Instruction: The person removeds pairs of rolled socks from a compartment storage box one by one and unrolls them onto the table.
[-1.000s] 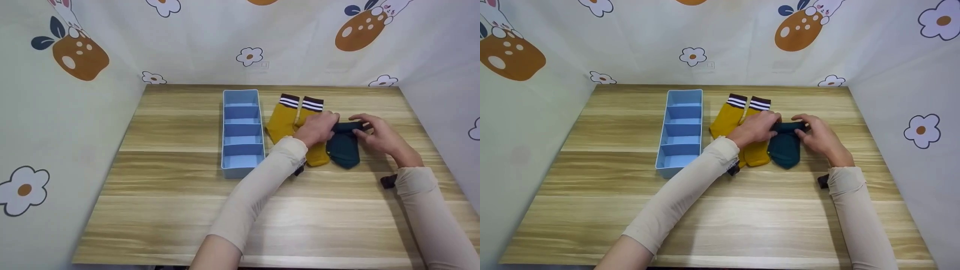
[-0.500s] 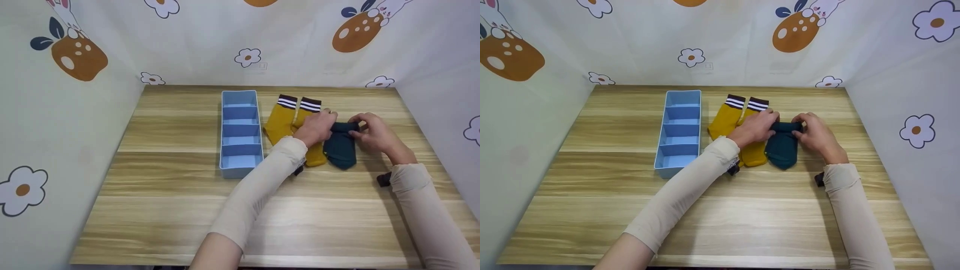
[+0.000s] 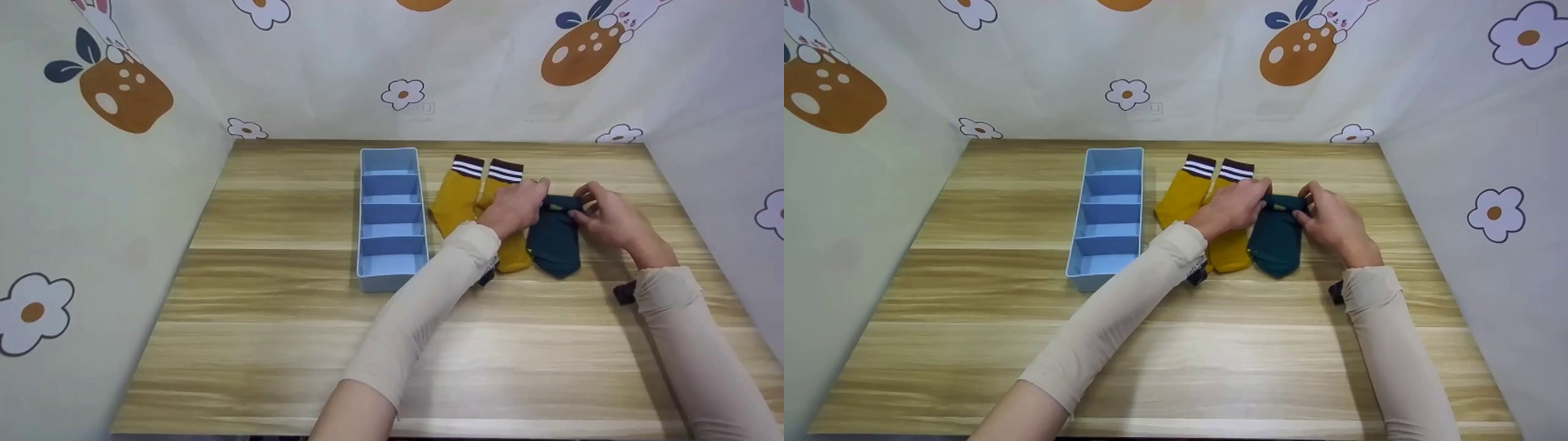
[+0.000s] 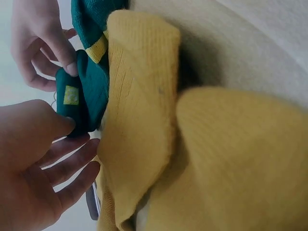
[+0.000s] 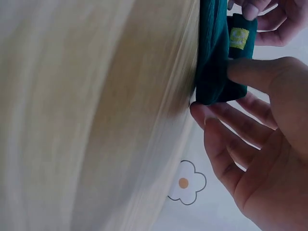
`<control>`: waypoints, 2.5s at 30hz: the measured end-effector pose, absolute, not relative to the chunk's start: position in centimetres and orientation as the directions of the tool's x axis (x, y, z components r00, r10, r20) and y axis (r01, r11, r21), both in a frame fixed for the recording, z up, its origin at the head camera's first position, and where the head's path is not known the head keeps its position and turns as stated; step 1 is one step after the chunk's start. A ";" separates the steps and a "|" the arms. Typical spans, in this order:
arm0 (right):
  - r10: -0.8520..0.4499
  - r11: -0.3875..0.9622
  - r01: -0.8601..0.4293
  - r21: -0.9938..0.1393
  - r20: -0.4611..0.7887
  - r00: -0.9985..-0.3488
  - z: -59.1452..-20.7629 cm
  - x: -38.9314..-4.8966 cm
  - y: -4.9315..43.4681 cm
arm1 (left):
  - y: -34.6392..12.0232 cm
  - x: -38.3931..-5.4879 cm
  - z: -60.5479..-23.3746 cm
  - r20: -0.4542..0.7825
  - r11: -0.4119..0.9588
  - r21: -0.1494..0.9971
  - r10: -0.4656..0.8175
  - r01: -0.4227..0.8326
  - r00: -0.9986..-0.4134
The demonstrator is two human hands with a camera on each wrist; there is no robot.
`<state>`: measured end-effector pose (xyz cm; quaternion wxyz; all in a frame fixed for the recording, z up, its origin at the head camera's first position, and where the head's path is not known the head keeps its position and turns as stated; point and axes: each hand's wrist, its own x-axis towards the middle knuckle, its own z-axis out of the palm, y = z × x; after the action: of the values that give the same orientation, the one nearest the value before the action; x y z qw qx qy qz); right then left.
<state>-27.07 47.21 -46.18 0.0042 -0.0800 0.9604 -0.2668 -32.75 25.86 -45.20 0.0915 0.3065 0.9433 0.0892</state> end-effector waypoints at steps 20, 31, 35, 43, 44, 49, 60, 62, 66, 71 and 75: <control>-0.114 0.896 -0.160 -0.415 0.132 -0.985 -46.0 -28.7 46.4 | 25.1 -32.0 -45.2 -0.075 0.808 0.258 0.563 0.529 -0.823; 0.000 0.925 -0.028 -0.380 0.074 -0.997 -45.6 -29.7 46.0 | 25.2 -30.7 -44.8 -0.175 0.802 0.259 0.587 0.539 -0.790; 0.068 0.923 0.031 -0.383 0.084 -0.994 -45.6 -29.8 45.9 | 25.0 -30.2 -45.2 -0.140 0.799 0.253 0.588 0.546 -0.796; 0.078 0.931 0.052 -0.362 0.058 -0.995 -45.9 -30.3 45.8 | 24.7 -29.7 -46.0 -0.083 0.793 0.268 0.584 0.547 -0.807; 0.071 0.930 0.047 -0.365 0.054 -0.996 -45.9 -30.3 45.8 | 24.6 -29.7 -46.1 -0.081 0.794 0.269 0.582 0.544 -0.809; 0.027 0.922 0.007 -0.386 0.045 -0.999 -46.0 -30.8 45.7 | 24.6 -29.6 -46.5 -0.079 0.797 0.273 0.577 0.539 -0.813; -0.020 0.895 -0.045 -0.444 0.061 -0.998 -46.2 -30.6 46.2 | 24.5 -29.6 -46.8 -0.049 0.786 0.246 0.594 0.567 -0.803; 0.009 0.892 -0.035 -0.450 0.095 -0.995 -46.2 -30.3 46.5 | 24.4 -29.6 -46.9 -0.046 0.780 0.241 0.604 0.578 -0.796; 0.065 0.888 0.001 -0.461 0.124 -0.990 -46.2 -29.7 47.1 | 24.2 -29.6 -47.1 -0.048 0.759 0.245 0.630 0.603 -0.775; 0.078 0.876 0.049 -0.480 0.040 -0.996 -46.2 -29.1 47.9 | 23.9 -29.5 -46.9 -0.054 0.740 0.306 0.642 0.600 -0.765; 0.060 0.861 0.076 -0.503 -0.049 -0.997 -46.3 -29.0 48.3 | 24.0 -29.4 -46.6 -0.083 0.744 0.369 0.623 0.557 -0.778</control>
<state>-29.03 48.35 -46.29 0.0157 0.0354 0.9645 -0.2612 -29.38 23.95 -46.61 0.1007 0.3178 0.9284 0.1641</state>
